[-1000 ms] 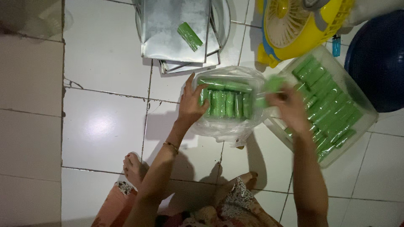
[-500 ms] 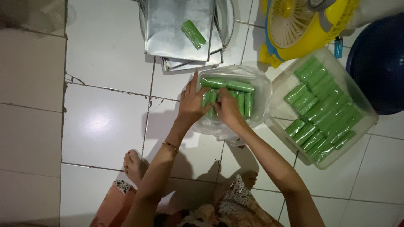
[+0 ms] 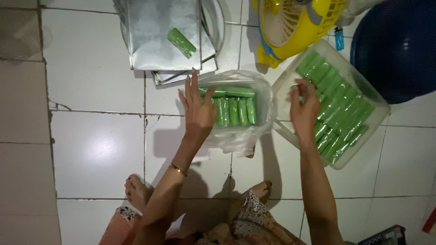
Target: The person sits on a tiled floor and places green wrapped items from a clear plastic container into a white plastic bag. They arrange the items inside the bag by hand.
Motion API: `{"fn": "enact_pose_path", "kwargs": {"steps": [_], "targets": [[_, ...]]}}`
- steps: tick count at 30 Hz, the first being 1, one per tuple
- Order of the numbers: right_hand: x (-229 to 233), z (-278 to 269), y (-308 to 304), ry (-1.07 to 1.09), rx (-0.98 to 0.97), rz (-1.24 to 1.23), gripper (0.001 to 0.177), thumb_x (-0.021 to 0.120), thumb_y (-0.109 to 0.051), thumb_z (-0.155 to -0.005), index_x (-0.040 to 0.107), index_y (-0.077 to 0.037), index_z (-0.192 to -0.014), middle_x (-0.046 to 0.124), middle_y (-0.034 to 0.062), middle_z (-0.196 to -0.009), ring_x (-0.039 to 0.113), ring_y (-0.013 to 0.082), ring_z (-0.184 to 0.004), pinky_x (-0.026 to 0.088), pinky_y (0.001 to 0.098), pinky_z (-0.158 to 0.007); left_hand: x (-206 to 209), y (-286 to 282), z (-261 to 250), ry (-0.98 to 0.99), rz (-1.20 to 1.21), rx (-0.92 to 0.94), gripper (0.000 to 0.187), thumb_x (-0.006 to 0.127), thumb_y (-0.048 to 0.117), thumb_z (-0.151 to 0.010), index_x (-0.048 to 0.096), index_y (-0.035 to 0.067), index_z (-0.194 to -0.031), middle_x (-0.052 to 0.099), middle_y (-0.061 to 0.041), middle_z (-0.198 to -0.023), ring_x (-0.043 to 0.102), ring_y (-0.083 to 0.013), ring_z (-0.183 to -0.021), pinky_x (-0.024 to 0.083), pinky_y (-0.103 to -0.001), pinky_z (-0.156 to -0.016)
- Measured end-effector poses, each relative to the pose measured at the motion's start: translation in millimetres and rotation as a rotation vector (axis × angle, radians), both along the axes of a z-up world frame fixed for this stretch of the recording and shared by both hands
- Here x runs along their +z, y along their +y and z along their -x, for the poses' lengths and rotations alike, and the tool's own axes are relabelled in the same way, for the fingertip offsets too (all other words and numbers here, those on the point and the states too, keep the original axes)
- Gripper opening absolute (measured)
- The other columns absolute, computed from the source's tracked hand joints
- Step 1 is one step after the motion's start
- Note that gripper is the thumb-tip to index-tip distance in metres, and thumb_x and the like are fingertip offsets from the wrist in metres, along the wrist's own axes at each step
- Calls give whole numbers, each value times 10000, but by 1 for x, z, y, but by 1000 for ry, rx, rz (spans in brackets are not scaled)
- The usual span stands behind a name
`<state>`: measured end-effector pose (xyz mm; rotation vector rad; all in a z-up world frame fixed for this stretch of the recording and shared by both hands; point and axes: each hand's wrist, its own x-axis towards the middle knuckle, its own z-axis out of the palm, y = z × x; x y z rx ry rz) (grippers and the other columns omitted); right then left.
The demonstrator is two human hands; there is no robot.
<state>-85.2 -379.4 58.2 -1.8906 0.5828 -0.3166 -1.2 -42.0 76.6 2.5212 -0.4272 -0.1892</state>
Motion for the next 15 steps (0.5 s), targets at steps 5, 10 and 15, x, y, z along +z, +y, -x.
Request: {"fn": "enact_pose_path", "kwargs": {"steps": [5, 10, 15], "targets": [[-128, -1, -81, 271, -81, 650, 412, 755, -115, -1032, 614, 108, -1348, 649, 347, -1220, 677, 474, -1057, 584, 531, -893, -6, -12, 10, -4, 108, 48, 453, 690, 43, -995, 721, 76, -1446, 159, -222, -1829, 149, -477, -1698, 153, -685, -1371], [-185, -21, -76, 383, -545, -79, 398, 541, -283, -1171, 584, 25, -1420, 677, 264, -1263, 707, 440, -1137, 533, 515, -980, -9, 0, 4, 1, 79, 107, 424, 700, -11, -949, 764, 107, -1351, 197, -205, -1823, 203, -474, -1673, 240, -603, -1370], [-140, -12, -74, 607, -176, 348, 468, 838, -241, -981, 665, 68, -1286, 735, 246, -1192, 724, 357, -1062, 590, 462, -939, -10, 11, -3, -36, 91, 165, 403, 704, -34, -934, 781, 97, -1308, 238, -208, -1804, 233, -483, -1647, 267, -595, -1352]]}}
